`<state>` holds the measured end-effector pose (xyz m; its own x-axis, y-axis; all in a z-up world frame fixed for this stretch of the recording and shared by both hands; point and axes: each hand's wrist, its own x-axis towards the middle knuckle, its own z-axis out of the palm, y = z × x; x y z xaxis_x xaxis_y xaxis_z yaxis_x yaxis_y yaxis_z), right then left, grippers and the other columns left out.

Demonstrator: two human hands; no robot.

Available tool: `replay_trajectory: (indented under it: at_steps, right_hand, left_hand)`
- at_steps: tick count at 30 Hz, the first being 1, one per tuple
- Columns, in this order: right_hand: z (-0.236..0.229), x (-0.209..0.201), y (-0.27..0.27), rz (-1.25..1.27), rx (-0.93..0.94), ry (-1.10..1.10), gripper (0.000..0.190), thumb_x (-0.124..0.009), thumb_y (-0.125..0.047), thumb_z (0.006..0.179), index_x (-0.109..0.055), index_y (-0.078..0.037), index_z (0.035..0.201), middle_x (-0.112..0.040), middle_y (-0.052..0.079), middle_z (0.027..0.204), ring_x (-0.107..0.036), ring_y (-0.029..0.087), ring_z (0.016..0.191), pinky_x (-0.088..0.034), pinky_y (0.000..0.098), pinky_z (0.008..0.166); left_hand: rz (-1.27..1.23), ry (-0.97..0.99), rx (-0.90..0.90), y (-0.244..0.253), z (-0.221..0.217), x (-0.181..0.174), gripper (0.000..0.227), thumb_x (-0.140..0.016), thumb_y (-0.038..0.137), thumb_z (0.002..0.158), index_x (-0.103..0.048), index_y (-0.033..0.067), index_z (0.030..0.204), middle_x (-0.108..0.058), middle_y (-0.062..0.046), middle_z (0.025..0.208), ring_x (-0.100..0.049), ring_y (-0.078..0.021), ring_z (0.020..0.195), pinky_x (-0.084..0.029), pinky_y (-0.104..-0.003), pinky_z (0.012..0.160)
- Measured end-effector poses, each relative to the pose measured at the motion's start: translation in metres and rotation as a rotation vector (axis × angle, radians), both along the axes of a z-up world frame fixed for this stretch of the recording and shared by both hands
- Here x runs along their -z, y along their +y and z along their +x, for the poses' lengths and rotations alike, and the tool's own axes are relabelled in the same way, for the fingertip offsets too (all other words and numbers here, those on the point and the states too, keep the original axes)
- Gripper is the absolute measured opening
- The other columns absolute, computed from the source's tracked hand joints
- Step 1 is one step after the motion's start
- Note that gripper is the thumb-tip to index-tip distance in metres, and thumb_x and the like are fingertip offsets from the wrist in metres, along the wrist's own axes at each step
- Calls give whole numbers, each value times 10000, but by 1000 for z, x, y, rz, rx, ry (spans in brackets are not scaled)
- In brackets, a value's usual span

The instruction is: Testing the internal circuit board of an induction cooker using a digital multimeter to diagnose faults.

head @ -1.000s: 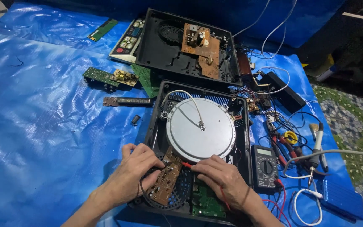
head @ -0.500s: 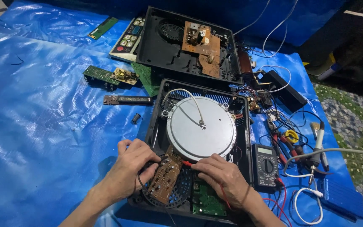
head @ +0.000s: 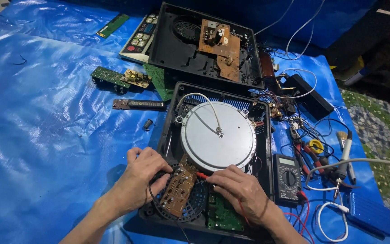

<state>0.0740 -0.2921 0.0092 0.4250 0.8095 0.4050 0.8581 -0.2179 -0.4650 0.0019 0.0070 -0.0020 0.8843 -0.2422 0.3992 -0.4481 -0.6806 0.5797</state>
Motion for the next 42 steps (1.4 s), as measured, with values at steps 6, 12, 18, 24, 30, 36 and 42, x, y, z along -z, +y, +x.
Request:
replay_trajectory:
  at_steps: [6, 12, 18, 24, 30, 36, 42]
  right_hand:
    - [1, 1, 0, -10, 7, 3, 246, -599, -121, 1008, -662, -48, 1234, -724, 134, 1098, -669, 269, 897, -591, 375, 740]
    - [1, -1, 0, -7, 1, 12, 248, -572, -122, 1020, -657, -38, 1238, -721, 144, 1104, -673, 285, 919, -595, 389, 758]
    - [1, 1, -1, -21, 10, 5, 258, -594, -116, 1009, -657, -41, 1247, -718, 144, 1120, -677, 285, 940, -601, 394, 782]
    - [2, 5, -2, 13, 6, 2, 273, -585, -120, 1015, -652, -29, 1264, -724, 160, 1137, -688, 303, 953, -599, 403, 787]
    - [1, 1, -1, 16, 22, 28, 257, -601, -121, 1005, -662, -34, 1239, -729, 161, 1124, -680, 298, 938, -600, 400, 777]
    - [3, 6, -3, 19, 24, 36, 259, -589, -136, 1017, -659, -44, 1249, -727, 156, 1123, -686, 312, 963, -591, 426, 799]
    - [2, -1, 0, 33, 16, 48, 253, -609, -114, 1002, -662, -37, 1237, -733, 154, 1097, -678, 288, 912, -585, 389, 772]
  left_hand:
    - [-9, 12, -6, -1, -1, -4, 100, -729, 128, 877, -690, 150, 966, -669, 16, 902, -606, -174, 969, -298, -444, 884]
    - [7, -110, -3, -5, 2, 0, 167, -729, 72, 860, -682, 151, 999, -660, 45, 866, -618, -174, 947, -298, -421, 869]
    - [15, -170, -51, -7, 3, 0, 151, -759, 104, 866, -693, 132, 999, -668, 48, 838, -608, -183, 932, -285, -419, 876]
    - [58, -129, -44, -4, 5, 7, 177, -767, 111, 851, -705, 147, 1012, -694, 62, 862, -605, -190, 973, -283, -464, 880]
    - [168, -34, 11, 0, 0, 9, 259, -772, 271, 873, -710, 177, 1107, -699, 64, 981, -547, -241, 1099, -285, -504, 901]
    - [316, 191, 134, 10, -8, -2, 709, -896, 283, 784, -567, 195, 1406, -613, 25, 1291, -402, -283, 1287, -295, -566, 876]
    - [275, 479, 225, 14, -20, -18, 653, -606, 6, 940, -418, 145, 1549, -389, -55, 1608, -118, -335, 1536, -161, -639, 1067]
